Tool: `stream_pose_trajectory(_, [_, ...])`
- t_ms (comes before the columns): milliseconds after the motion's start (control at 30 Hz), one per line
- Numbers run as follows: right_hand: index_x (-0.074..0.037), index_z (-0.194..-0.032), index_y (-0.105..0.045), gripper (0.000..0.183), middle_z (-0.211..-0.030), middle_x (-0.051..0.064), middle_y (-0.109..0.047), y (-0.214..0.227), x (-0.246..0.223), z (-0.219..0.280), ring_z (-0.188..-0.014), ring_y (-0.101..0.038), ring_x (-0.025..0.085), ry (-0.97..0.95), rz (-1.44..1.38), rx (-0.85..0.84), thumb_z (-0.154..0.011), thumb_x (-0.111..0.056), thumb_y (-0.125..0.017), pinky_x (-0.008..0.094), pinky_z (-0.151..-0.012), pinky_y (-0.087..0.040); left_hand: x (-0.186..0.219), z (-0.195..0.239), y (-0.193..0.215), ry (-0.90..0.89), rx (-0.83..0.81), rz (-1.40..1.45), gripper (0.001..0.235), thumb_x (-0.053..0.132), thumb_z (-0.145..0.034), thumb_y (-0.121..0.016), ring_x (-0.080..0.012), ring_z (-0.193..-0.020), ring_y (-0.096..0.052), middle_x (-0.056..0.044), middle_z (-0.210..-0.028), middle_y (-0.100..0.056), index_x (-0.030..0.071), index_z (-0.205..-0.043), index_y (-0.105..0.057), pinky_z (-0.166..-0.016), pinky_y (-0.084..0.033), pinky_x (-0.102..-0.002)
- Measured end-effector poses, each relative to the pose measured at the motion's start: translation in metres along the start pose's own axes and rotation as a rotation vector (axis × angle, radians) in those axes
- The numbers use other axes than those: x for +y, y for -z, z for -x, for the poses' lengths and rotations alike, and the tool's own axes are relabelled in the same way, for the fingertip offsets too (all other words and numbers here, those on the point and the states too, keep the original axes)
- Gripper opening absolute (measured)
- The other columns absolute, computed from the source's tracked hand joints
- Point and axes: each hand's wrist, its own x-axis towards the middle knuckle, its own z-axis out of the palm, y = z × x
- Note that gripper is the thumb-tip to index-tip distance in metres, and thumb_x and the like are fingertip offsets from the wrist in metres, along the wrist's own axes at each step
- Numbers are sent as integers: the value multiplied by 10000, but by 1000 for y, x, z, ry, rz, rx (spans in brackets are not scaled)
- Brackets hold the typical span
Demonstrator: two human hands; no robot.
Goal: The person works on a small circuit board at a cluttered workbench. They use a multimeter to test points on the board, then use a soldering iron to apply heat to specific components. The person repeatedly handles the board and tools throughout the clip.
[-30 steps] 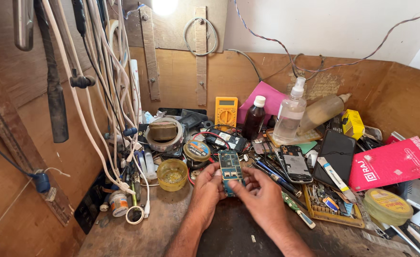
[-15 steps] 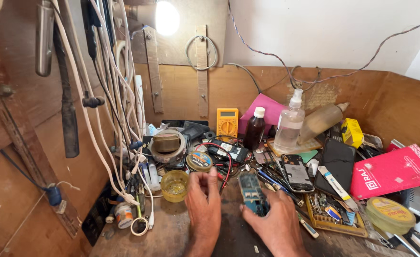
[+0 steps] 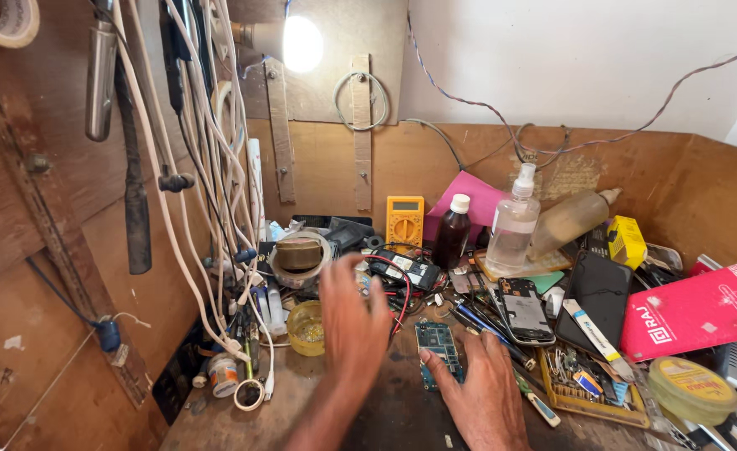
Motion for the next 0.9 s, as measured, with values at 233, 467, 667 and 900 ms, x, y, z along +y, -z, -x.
stream_pose_trajectory(233, [-47,-1218,-691,581,-1099,178,-634,3,2,-2,-1084,-621,373,-26,4,-12,-814,-460,-752,473,-918,-502,-32,-38,-25,100,-579,-622,686,417,-788,-833,-389,-1264,-475,-217,-1293,-549,28,-1285,-565,-1028,-398,-538])
stream_pose_trajectory(467, [-57,-1272,-673,583,-1108,191,-636,6,0,-1,-1053,-622,379,-35,-72,-19,-818,-417,-738,480,-887,-498,-35,-49,-13,-17,-412,-426,574,359,-806,-818,-390,-1176,-542,-213,-1230,-612,53,-1260,-645,-996,-457,-504])
stream_pose_trajectory(667, [-30,-1051,-718,414,-1040,201,-671,4,6,0,-1023,-627,406,12,-38,27,-836,-383,-748,490,-884,-502,-40,-45,62,-54,-384,-286,539,386,-812,-779,-384,-1130,-627,-197,-1172,-687,59,-1233,-696,-975,-479,-487])
stream_pose_trajectory(900, [-21,-1043,-717,390,-1029,199,-671,7,5,4,-1012,-627,394,-17,-20,-23,-832,-347,-746,494,-882,-502,-50,-1,74,-103,-431,-427,470,424,-861,-730,-402,-1193,-569,-226,-1273,-623,138,-1234,-715,-996,-443,-513])
